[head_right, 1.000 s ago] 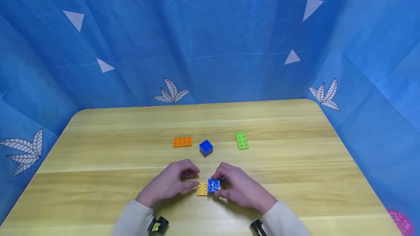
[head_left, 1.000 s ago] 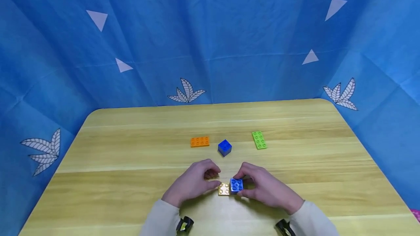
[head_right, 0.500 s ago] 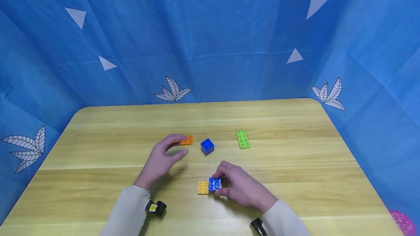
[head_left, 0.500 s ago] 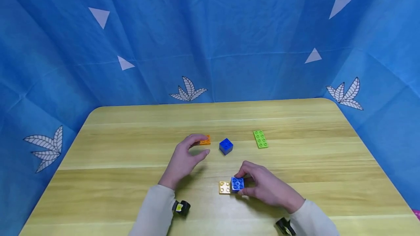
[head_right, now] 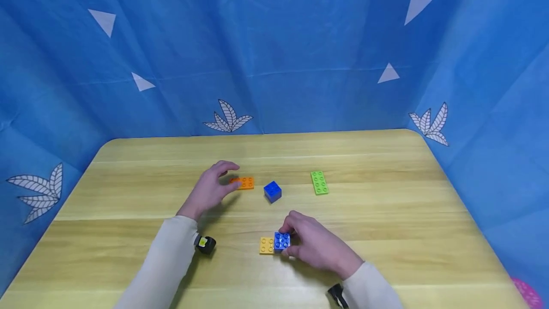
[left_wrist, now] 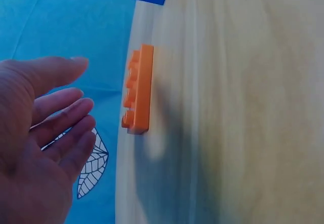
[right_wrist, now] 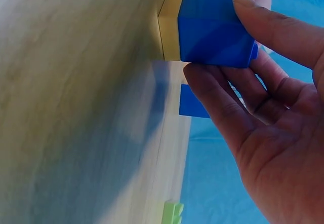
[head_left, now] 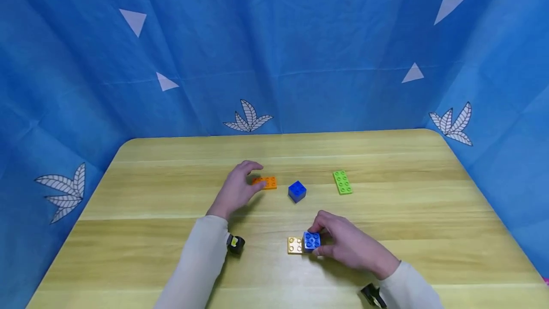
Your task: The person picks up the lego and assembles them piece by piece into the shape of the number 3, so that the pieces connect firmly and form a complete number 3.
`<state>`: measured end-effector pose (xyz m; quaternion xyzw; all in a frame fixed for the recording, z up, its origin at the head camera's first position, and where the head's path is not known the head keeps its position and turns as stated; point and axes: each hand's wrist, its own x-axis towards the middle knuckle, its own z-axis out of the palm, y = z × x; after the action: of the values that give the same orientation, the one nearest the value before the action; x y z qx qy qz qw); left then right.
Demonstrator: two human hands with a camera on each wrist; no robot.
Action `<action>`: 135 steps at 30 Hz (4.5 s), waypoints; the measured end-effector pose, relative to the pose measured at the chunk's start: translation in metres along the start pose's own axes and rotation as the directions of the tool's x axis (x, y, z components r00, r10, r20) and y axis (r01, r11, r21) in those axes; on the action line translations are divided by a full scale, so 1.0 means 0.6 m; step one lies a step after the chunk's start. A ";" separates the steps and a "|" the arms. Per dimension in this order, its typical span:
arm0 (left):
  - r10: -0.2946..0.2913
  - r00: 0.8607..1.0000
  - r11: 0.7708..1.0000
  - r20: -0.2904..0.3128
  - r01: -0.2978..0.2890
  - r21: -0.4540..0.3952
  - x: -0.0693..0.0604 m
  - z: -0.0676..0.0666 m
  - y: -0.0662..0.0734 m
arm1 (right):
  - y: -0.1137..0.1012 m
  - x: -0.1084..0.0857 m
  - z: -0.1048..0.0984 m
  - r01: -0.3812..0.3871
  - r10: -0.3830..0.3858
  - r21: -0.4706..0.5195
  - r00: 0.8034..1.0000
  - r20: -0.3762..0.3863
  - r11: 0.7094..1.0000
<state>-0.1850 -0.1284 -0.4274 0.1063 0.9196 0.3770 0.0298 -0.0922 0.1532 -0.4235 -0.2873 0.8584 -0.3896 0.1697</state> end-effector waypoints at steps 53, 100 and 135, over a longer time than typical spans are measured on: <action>-0.034 0.985 0.998 0.172 0.025 0.058 -0.011 -0.005 -0.009 | 0.007 0.006 0.002 0.017 -0.017 0.030 1.000 0.010 0.999; 0.167 0.960 0.959 0.223 -0.106 -0.263 -0.108 0.015 0.079 | 0.014 0.002 0.001 -0.016 0.013 0.107 1.000 0.025 0.994; 0.220 0.913 0.940 0.345 -0.103 -0.326 -0.123 0.060 0.093 | 0.021 0.006 0.000 -0.003 0.003 0.024 1.000 0.025 1.000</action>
<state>-0.0984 -0.0810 -0.4161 0.2471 0.8163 0.4864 0.1896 -0.0997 0.1575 -0.4333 -0.2889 0.8519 -0.3959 0.1844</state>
